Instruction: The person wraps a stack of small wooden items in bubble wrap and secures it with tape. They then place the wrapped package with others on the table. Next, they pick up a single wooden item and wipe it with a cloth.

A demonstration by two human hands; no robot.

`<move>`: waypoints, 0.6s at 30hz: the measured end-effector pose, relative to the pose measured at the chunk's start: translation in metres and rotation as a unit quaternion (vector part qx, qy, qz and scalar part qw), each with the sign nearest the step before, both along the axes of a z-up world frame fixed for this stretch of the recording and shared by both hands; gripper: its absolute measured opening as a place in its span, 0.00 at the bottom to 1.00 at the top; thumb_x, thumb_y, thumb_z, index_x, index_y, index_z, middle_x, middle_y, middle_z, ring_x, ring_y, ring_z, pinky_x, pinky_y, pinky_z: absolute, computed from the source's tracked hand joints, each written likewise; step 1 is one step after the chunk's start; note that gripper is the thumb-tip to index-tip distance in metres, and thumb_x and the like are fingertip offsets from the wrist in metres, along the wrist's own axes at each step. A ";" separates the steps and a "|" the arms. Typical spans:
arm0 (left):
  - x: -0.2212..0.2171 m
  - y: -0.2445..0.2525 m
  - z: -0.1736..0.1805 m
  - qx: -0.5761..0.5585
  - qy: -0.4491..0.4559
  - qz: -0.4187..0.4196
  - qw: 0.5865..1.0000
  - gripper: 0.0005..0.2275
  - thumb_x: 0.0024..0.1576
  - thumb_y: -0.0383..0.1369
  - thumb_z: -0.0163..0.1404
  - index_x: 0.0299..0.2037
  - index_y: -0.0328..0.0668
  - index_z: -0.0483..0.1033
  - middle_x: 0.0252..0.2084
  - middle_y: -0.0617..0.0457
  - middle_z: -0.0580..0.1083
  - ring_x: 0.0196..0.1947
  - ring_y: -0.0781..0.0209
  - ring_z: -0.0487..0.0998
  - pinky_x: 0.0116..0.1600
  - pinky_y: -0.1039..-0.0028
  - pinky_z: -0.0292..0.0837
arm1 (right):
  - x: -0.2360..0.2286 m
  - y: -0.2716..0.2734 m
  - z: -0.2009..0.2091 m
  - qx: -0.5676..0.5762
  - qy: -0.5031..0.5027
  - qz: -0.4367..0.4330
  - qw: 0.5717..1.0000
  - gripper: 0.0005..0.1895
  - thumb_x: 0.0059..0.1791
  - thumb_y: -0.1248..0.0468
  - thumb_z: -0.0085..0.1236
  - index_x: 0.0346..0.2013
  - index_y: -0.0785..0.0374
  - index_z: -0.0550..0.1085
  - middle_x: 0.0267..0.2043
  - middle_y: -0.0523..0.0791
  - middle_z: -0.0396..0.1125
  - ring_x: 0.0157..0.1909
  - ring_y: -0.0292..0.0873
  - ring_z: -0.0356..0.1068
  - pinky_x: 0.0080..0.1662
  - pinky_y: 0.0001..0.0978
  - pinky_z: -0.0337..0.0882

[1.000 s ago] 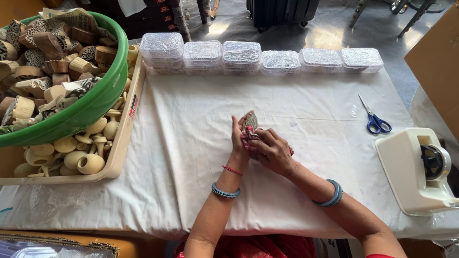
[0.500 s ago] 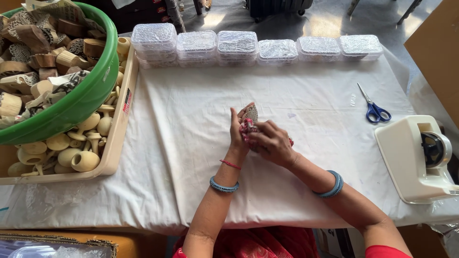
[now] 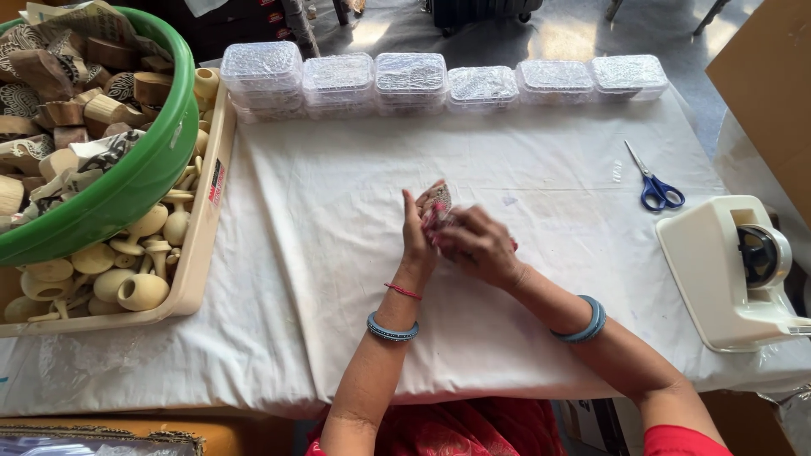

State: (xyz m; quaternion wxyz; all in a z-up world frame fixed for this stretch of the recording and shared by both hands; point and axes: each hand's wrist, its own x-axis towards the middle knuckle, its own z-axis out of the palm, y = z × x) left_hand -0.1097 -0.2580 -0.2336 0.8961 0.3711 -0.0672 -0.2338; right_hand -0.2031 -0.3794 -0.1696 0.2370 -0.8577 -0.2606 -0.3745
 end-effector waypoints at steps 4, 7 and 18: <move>0.009 0.002 -0.014 -0.009 -0.004 0.031 0.999 0.36 0.68 0.59 0.22 0.71 0.36 0.62 0.56 0.44 0.72 0.55 0.61 0.75 0.59 0.67 0.77 | 0.002 -0.001 -0.007 -0.021 0.036 0.031 0.999 0.16 0.42 0.62 0.71 0.44 0.57 0.79 0.49 0.49 0.71 0.44 0.48 0.74 0.40 0.40 0.77; 0.002 0.002 0.002 0.000 0.007 0.001 1.000 0.35 0.66 0.59 0.22 0.74 0.43 0.56 0.60 0.47 0.72 0.59 0.63 0.75 0.64 0.69 0.75 | 0.009 -0.018 -0.020 0.048 0.032 -0.092 0.994 0.19 0.41 0.64 0.71 0.46 0.58 0.79 0.50 0.48 0.70 0.46 0.50 0.74 0.42 0.40 0.78; -0.012 -0.002 0.020 0.110 -0.134 -0.070 0.982 0.42 0.60 0.67 0.21 0.78 0.49 0.37 0.78 0.48 0.51 0.77 0.53 0.53 0.75 0.66 0.57 | 0.007 -0.002 0.017 -0.001 0.065 -0.092 0.994 0.39 0.33 0.60 0.74 0.57 0.63 0.72 0.61 0.59 0.64 0.50 0.61 0.70 0.45 0.44 0.75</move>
